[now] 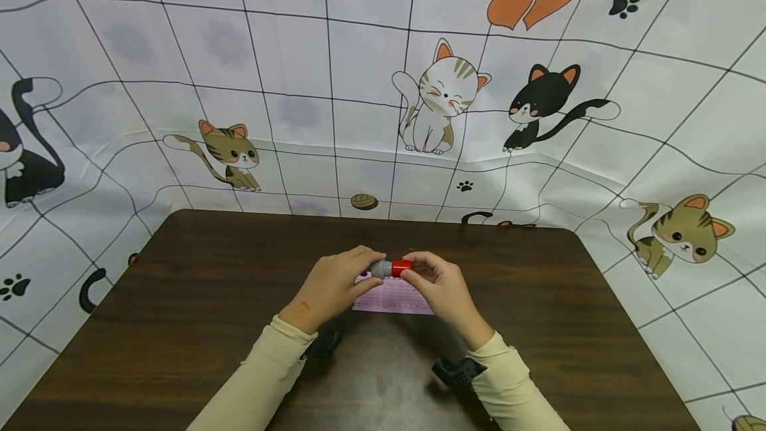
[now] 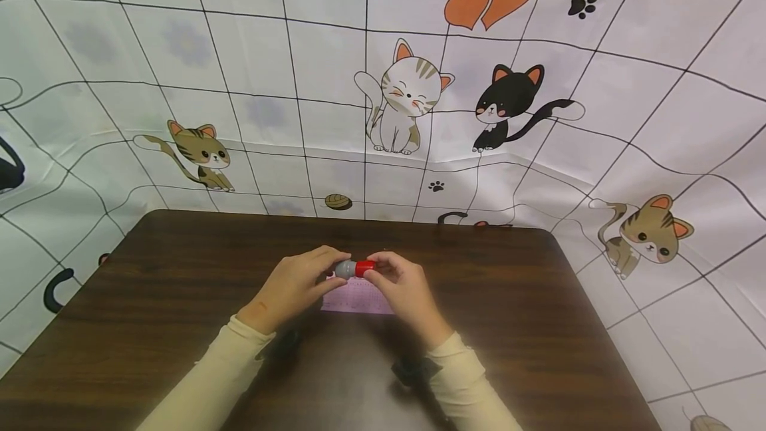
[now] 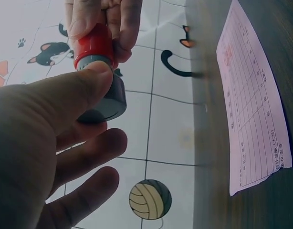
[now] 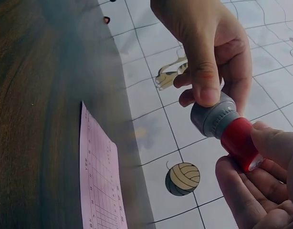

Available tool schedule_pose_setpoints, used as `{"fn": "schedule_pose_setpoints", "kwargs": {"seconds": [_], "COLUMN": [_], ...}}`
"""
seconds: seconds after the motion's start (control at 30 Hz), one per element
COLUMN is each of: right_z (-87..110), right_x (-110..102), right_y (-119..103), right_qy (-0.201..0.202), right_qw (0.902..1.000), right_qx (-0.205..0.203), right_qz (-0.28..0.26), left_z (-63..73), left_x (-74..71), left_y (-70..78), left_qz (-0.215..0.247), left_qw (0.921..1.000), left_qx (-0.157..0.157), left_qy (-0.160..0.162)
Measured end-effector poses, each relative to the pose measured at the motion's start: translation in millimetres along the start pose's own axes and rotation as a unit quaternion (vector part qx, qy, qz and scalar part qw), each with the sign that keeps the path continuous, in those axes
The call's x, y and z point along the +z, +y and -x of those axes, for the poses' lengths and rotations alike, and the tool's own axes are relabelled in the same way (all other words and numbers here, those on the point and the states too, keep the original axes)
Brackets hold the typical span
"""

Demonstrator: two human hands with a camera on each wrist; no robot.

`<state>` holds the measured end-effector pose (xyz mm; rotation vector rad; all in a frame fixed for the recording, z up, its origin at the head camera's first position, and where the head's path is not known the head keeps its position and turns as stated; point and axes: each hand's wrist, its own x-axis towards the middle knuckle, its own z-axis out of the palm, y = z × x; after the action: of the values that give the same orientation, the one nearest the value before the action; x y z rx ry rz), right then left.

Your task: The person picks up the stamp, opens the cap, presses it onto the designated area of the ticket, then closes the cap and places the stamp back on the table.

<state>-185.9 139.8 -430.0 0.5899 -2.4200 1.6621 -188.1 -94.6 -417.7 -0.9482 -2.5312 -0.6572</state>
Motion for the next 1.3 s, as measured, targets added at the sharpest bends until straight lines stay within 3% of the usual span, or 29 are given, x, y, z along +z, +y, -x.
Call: {"fn": "schedule_pose_setpoints", "kwargs": {"seconds": [0.23, 0.37, 0.53, 0.73, 0.87, 1.03, 1.17, 1.3], "right_z": [0.7, -0.4, -0.4, 0.6, -0.7, -3.2, -6.3, -9.2], "right_x": [0, -2, -5, -7, -9, -17, -26, -34], "right_y": [2, 2, 1, 0, 1, 3, 10, 21], "right_qy": [-0.015, -0.034, -0.029, -0.009, -0.011, 0.007, 0.034, 0.055], "right_qw": [0.9994, 0.9988, 0.9994, 0.9998, 0.9999, 0.9999, 0.9992, 0.9976], "right_qx": [-0.03, -0.035, -0.013, 0.014, 0.012, 0.009, 0.022, 0.041], "right_qz": [0.003, -0.006, -0.011, 0.006, 0.0, -0.006, 0.003, 0.014], "left_z": [1.3, 1.4, 0.7, 0.4, 0.1, 0.7, 3.1, 6.9], "left_x": [1.7, 3.5, 5.5, 8.1, 8.8, 8.3, 10.8, 15.4], "left_y": [-1.0, -1.4, -0.1, 2.1, 2.6, -2.0, -12.7, -22.5], "left_qz": [0.015, 0.015, 0.015, 0.0, 0.009, 0.032, 0.009, -0.009], "left_qw": [0.999, 0.9983, 0.9987, 0.9993, 0.9992, 0.9966, 0.99, 0.9826], "left_qx": [-0.028, -0.045, -0.047, -0.018, -0.02, -0.074, -0.121, -0.145], "left_qy": [-0.031, -0.033, -0.013, 0.032, 0.034, -0.016, -0.072, -0.116]}}
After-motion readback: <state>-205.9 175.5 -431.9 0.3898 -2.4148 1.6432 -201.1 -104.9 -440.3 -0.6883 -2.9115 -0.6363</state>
